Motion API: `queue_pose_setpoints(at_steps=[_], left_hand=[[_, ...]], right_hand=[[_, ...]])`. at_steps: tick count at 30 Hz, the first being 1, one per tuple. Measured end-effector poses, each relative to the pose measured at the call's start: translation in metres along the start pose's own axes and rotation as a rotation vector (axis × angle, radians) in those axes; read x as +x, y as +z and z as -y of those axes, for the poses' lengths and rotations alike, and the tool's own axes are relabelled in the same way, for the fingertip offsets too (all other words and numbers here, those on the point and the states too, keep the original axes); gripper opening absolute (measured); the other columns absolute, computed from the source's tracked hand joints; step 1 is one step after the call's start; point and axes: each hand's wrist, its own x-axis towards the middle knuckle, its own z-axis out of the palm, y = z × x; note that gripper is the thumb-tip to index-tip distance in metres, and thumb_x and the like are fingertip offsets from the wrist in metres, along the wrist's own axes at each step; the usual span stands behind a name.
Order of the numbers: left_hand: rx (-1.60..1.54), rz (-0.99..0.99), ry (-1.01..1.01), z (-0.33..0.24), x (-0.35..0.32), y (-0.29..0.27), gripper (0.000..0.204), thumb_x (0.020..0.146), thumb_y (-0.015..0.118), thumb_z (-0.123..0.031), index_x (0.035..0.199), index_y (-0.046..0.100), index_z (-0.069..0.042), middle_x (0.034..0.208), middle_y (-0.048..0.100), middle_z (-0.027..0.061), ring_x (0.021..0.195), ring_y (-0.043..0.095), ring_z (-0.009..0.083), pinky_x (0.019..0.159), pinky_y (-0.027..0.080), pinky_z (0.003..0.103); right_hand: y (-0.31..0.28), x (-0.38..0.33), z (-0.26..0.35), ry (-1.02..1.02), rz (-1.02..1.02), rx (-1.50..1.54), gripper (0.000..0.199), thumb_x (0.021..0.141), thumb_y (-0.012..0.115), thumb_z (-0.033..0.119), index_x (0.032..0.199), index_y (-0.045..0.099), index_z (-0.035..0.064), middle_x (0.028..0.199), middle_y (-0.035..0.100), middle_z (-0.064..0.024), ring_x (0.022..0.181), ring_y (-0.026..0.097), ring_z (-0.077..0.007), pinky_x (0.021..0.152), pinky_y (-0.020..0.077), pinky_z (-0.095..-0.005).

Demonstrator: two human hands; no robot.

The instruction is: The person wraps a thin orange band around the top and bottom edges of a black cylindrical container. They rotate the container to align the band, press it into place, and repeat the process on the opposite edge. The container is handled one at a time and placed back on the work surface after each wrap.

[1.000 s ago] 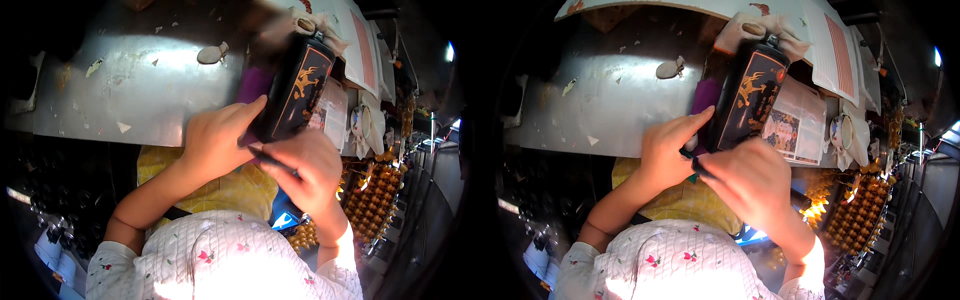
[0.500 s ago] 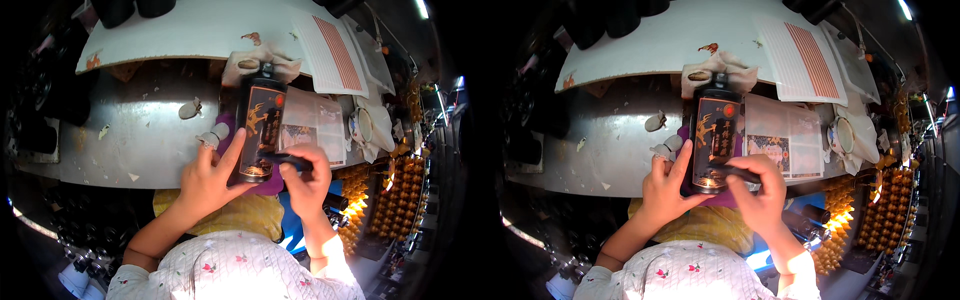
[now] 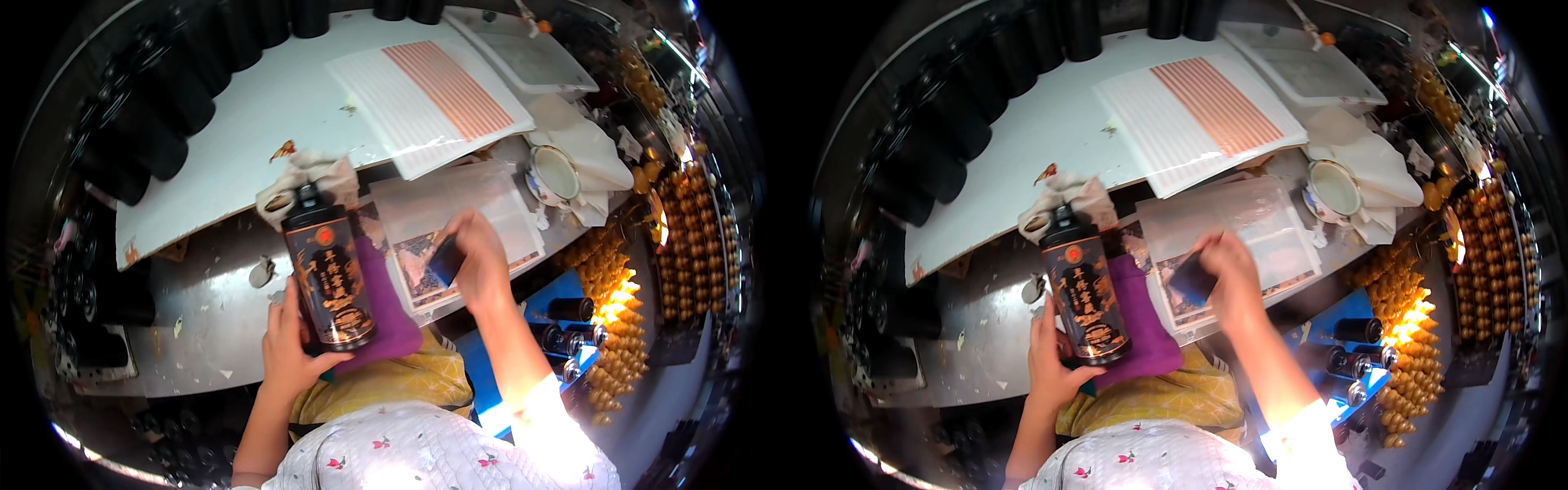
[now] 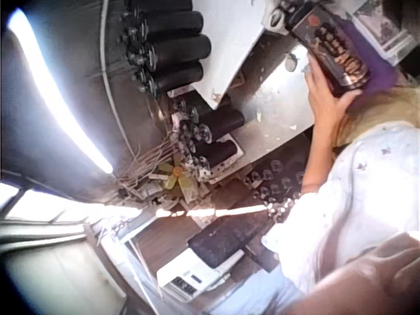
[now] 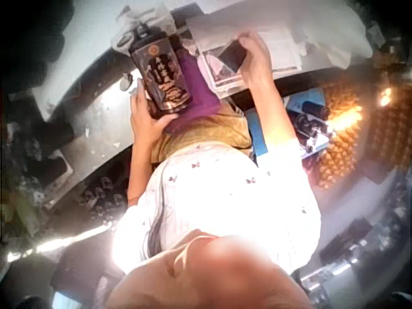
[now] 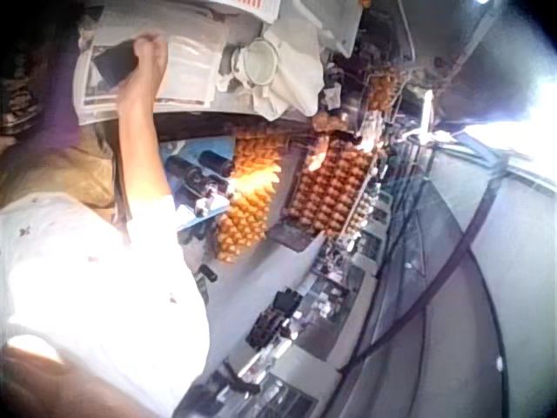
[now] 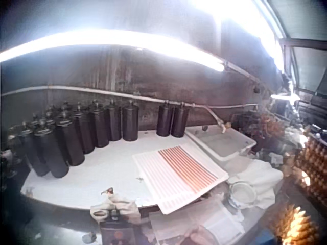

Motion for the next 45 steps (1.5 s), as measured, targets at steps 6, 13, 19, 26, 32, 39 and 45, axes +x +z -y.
queue_pose_setpoints(at_steps=[6, 13, 19, 26, 32, 39, 45], left_hand=[[-0.005, -0.152, -0.096, 0.049, 0.009, -0.016, 0.082, 0.083, 0.076, -0.029, 0.155, 0.041, -0.007, 0.094, 0.053, 0.0090, 0.067, 0.050, 0.0171, 0.060, 0.043, 0.033], [0.415, -0.158, -0.004, 0.036, 0.012, -0.018, 0.059, 0.081, 0.077, -0.015, 0.137, 0.060, -0.006, 0.108, 0.057, 0.0160, 0.097, 0.054, 0.0352, 0.087, 0.045, 0.043], [0.171, -0.292, -0.019, 0.003, 0.031, -0.033, 0.048, 0.084, 0.074, -0.009, 0.131, 0.067, -0.011, 0.122, 0.056, 0.0172, 0.113, 0.052, 0.0335, 0.103, 0.039, 0.041], [-0.251, -0.126, 0.268, -0.074, 0.108, -0.058, 0.081, 0.079, 0.074, -0.008, 0.153, 0.040, -0.009, 0.126, 0.052, 0.0144, 0.110, 0.045, 0.0298, 0.107, 0.034, 0.039], [-0.269, 0.364, 0.176, -0.076, 0.131, -0.081, 0.028, 0.071, 0.083, -0.015, 0.094, 0.067, -0.012, 0.104, 0.049, 0.0064, 0.109, 0.043, 0.0261, 0.102, 0.033, 0.036], [-0.415, 0.129, -0.044, -0.020, 0.107, -0.072, 0.021, 0.078, 0.081, -0.019, 0.079, 0.062, -0.011, 0.085, 0.053, 0.0007, 0.108, 0.043, 0.0212, 0.106, 0.029, 0.039], [-0.508, -0.169, -0.205, -0.018, 0.107, -0.044, 0.014, 0.090, 0.073, -0.018, 0.084, 0.066, -0.008, 0.084, 0.058, 0.0021, 0.106, 0.046, 0.0219, 0.113, 0.025, 0.043]], right_hand=[[-0.028, 0.133, 0.021, -0.031, -0.461, 0.018, 0.027, 0.090, 0.077, 0.033, 0.099, 0.062, 0.0121, 0.069, 0.055, 0.0030, 0.056, 0.052, -0.0093, 0.048, 0.0387, -0.0236], [-0.020, 0.136, -0.005, -0.246, -0.483, 0.001, 0.023, 0.091, 0.076, 0.017, 0.103, 0.065, 0.0006, 0.093, 0.069, -0.0075, 0.077, 0.063, -0.0132, 0.072, 0.0514, -0.0274], [-0.005, 0.086, 0.011, -0.719, -0.415, -0.599, 0.008, 0.098, 0.065, 0.009, 0.098, 0.065, 0.0016, 0.097, 0.072, -0.0100, 0.075, 0.063, -0.0114, 0.069, 0.0500, -0.0243], [0.117, 0.028, 0.077, -0.311, 0.645, -0.321, 0.006, 0.098, 0.055, -0.002, 0.102, 0.059, 0.0011, 0.101, 0.073, -0.0140, 0.076, 0.066, -0.0091, 0.065, 0.0514, -0.0222], [0.103, 0.020, 0.086, -0.198, 0.593, -0.274, 0.011, 0.097, 0.053, 0.001, 0.105, 0.061, -0.0011, 0.096, 0.074, -0.0205, 0.064, 0.068, -0.0123, 0.047, 0.0443, -0.0180], [0.025, 0.051, 0.026, -0.054, 0.102, -0.285, 0.015, 0.097, 0.058, 0.008, 0.110, 0.064, 0.0015, 0.089, 0.074, -0.0144, 0.062, 0.065, -0.0103, 0.044, 0.0360, -0.0176], [-0.007, 0.060, 0.010, -0.014, -0.024, -0.245, 0.015, 0.097, 0.060, 0.009, 0.111, 0.064, 0.0032, 0.090, 0.073, -0.0120, 0.064, 0.061, -0.0096, 0.047, 0.0353, -0.0180]])
